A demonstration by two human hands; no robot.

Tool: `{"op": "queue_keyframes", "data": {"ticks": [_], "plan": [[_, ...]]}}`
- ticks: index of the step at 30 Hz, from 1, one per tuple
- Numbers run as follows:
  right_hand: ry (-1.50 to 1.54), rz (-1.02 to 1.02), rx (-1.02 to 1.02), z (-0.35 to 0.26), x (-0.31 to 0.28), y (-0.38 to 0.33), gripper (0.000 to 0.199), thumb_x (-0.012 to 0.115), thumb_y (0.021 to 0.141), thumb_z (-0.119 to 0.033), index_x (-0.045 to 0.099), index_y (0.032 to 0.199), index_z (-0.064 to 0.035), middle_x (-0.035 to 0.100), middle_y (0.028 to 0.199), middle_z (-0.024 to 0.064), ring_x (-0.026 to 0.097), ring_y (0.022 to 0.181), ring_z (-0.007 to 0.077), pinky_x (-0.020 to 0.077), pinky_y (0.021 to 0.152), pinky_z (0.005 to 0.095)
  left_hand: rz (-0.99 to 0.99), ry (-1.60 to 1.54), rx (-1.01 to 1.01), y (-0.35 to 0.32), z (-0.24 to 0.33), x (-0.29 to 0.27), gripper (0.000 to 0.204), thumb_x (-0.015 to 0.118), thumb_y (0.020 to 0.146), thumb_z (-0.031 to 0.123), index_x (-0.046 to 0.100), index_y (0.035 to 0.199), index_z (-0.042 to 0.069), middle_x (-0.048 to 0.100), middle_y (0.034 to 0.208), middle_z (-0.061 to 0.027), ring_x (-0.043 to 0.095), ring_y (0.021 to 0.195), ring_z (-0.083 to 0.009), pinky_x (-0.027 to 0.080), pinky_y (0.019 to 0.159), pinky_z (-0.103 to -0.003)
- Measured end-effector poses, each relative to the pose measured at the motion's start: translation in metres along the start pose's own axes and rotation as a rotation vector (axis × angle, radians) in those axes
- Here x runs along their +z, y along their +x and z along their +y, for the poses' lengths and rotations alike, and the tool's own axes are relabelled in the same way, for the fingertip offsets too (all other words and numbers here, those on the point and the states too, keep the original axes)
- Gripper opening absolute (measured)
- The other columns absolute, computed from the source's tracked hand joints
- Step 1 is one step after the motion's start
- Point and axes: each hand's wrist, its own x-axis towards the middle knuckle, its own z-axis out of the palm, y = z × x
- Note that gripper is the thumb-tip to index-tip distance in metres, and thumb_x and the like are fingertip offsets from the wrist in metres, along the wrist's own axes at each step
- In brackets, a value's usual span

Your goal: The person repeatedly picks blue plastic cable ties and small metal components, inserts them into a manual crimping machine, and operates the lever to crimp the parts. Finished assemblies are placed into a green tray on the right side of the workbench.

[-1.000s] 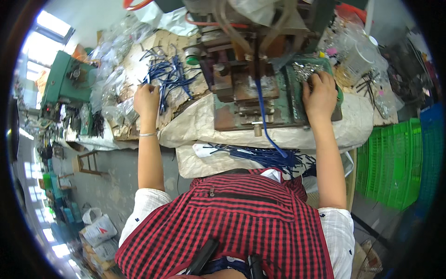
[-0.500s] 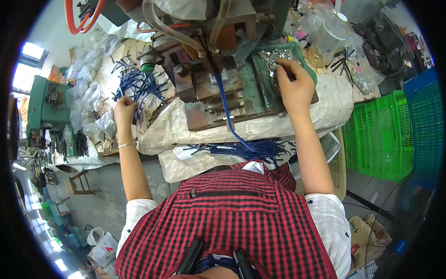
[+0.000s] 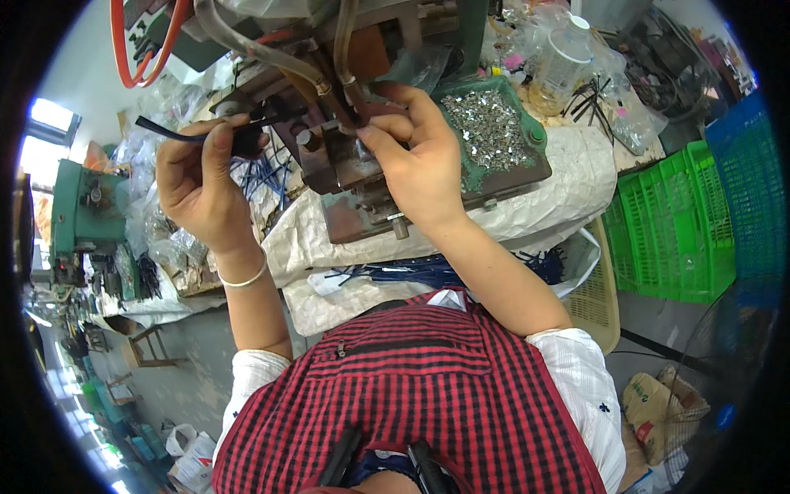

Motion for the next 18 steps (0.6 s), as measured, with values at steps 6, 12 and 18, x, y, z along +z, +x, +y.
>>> {"op": "queue_keyframes", "data": {"ticks": [6, 12, 18], "plan": [[-0.408, -0.098, -0.098, -0.034, -0.007, -0.013, 0.050, 0.065, 0.090, -0.002, 0.054, 0.138, 0.0032, 0.072, 0.119, 0.0208, 0.071, 0.108, 0.0259, 0.0544, 0.094, 0.0330, -0.057, -0.013, 0.082, -0.017, 0.001, 0.002, 0.015, 0.069, 0.092, -0.011, 0.058, 0.099, -0.004, 0.073, 0.095, -0.0198, 0.075, 0.089, -0.0265, 0.062, 0.077, -0.036], [-1.723, 0.153, -0.138, 0.006, -0.120, 0.008, 0.033, 0.077, 0.082, -0.016, 0.073, 0.112, -0.0050, 0.058, 0.140, 0.0224, 0.043, 0.143, 0.0422, 0.0467, 0.104, 0.0536, -0.466, 0.368, 0.408, -0.055, 0.014, 0.032, 0.027, 0.081, 0.074, -0.006, 0.071, 0.098, 0.002, 0.076, 0.095, -0.0159, 0.073, 0.075, -0.0247, 0.057, 0.059, -0.031], [-1.444, 0.189, -0.575, 0.028, -0.152, 0.028, 0.013, 0.075, 0.085, -0.016, 0.073, 0.093, -0.0049, 0.071, 0.108, 0.0181, 0.064, 0.112, 0.0388, 0.0513, 0.093, 0.0480, -0.452, 0.408, 0.599, -0.063, -0.009, 0.047, 0.025, 0.086, 0.073, 0.009, 0.070, 0.093, 0.008, 0.076, 0.096, -0.0118, 0.063, 0.056, -0.0149, 0.044, 0.046, -0.026]]}}
